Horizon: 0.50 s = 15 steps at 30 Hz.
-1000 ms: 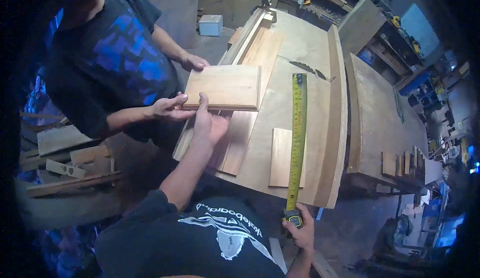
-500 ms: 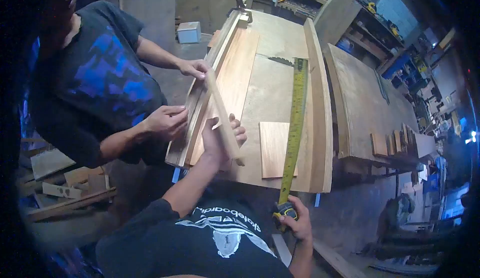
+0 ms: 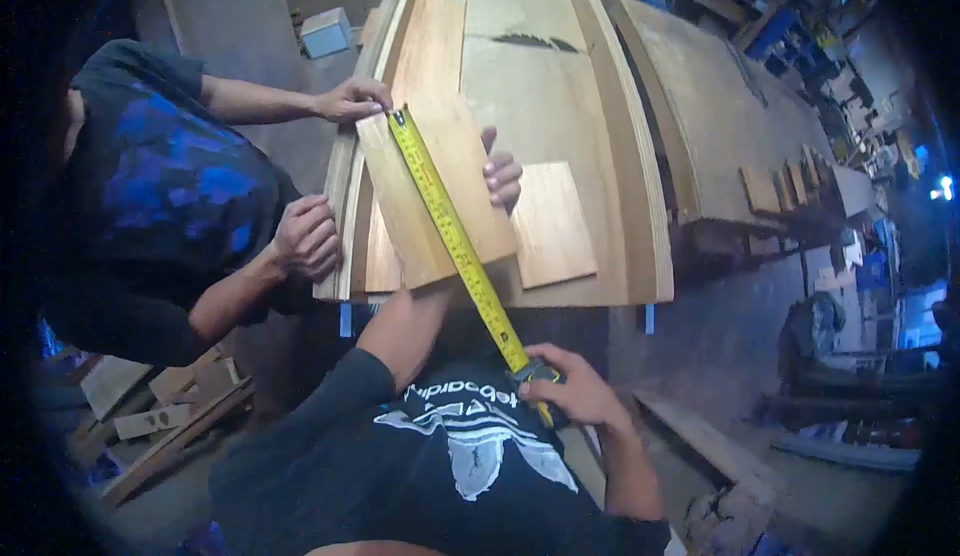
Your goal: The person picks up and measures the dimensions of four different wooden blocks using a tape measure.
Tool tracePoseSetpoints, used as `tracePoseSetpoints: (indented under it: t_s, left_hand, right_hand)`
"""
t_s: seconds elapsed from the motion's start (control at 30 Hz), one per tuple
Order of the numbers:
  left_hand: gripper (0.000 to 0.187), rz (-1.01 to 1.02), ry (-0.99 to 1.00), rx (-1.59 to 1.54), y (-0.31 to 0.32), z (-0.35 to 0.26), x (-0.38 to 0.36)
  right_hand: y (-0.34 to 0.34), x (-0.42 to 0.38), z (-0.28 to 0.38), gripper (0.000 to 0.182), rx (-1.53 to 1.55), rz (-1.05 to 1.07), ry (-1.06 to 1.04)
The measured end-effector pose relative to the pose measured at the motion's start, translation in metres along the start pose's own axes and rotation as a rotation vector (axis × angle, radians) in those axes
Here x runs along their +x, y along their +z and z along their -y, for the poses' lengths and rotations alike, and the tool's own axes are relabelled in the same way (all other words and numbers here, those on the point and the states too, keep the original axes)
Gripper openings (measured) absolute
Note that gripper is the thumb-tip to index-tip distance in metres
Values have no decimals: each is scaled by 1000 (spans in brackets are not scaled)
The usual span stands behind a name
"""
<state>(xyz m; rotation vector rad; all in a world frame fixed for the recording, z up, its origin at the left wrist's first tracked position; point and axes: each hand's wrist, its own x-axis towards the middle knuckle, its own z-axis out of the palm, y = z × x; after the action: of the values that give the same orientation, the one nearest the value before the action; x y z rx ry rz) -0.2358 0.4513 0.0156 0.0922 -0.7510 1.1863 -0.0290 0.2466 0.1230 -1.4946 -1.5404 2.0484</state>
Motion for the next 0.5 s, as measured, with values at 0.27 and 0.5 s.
tracePoseSetpoints:
  t_s: [0.27, 0.5]
  left_hand:
    - [48, 22, -7, -10, 2, 1, 8]
    - [43, -165, 131, -65, 26, -11, 9]
  right_hand:
    - [-1, 11, 7, 46, 62, 15, -43]
    - [2, 6, 7, 48, 78, 57, 70]
